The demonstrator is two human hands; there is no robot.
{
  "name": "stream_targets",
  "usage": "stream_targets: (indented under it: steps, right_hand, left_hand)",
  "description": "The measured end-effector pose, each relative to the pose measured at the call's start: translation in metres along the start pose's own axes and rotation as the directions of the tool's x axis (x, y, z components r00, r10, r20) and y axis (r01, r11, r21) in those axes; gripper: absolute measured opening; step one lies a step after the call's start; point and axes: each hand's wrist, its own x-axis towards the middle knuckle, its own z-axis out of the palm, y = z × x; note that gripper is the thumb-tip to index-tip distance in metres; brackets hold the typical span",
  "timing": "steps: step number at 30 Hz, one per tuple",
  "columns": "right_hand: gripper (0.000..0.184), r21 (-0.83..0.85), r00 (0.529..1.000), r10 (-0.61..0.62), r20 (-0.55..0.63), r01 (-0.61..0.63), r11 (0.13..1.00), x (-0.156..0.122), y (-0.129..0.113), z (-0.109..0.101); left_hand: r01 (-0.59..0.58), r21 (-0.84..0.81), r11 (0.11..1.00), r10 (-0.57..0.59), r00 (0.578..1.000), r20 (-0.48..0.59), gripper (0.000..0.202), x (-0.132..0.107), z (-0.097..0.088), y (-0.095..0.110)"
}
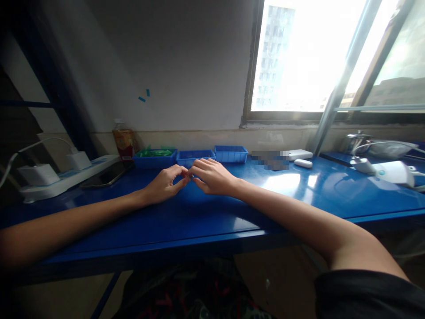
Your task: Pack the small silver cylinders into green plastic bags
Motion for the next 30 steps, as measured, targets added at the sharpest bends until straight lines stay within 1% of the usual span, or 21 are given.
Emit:
stream_targets:
  steps: [2,5,9,12,16,19,23,25,30]
  right_hand:
    - [0.013,-0.024,1.000,0.000,-0.008,0.000,1.000,0.0003,0.0003,0.0010]
    - [0.017,-0.037,0.999,0.026,-0.045,-0.028,0.999,0.0008,-0.0001,0.0022]
    - [0.022,-0.053,0.994,0.068,-0.084,-0.073,0.996,0.0012,-0.0016,0.0025]
    - [0.024,-0.053,0.993,0.081,-0.087,-0.086,0.995,0.0015,-0.0025,0.0030]
    - [0.024,-0.039,0.993,0.091,-0.073,-0.094,0.995,0.0016,-0.0025,0.0050]
    - [0.025,-0.017,0.993,0.105,-0.057,-0.106,0.994,0.0004,-0.0024,0.0057]
    - [0.018,0.025,0.991,0.120,-0.059,-0.119,0.993,-0.0017,-0.0033,0.0043]
    - [0.019,0.026,0.991,0.114,-0.072,-0.112,0.993,-0.0022,-0.0037,0.0037]
    - [0.015,-0.039,0.995,0.043,-0.087,-0.047,0.998,-0.0007,-0.0036,0.0035]
  left_hand:
    - [0.017,-0.021,1.000,-0.016,1.000,0.019,0.029,0.0002,-0.0006,0.0004]
    - [0.038,-0.036,0.999,-0.037,0.999,0.028,0.031,0.0003,-0.0009,0.0009]
    - [0.035,0.000,0.999,-0.035,0.999,-0.013,0.023,-0.0010,0.0000,0.0010]
    - [0.003,0.044,0.999,-0.001,0.999,-0.039,0.027,-0.0023,0.0002,0.0018]
    - [-0.024,0.104,0.994,0.028,0.999,-0.036,0.018,-0.0029,-0.0004,0.0033]
    - [-0.022,0.114,0.993,0.026,0.999,-0.031,0.017,-0.0025,-0.0007,0.0035]
    - [0.014,0.080,0.997,-0.010,0.999,-0.044,0.024,-0.0021,-0.0010,0.0032]
    - [0.029,0.057,0.998,-0.027,0.999,-0.035,0.027,-0.0020,-0.0015,0.0034]
    - [0.031,0.021,0.999,-0.032,0.999,0.017,0.031,-0.0013,-0.0031,0.0044]
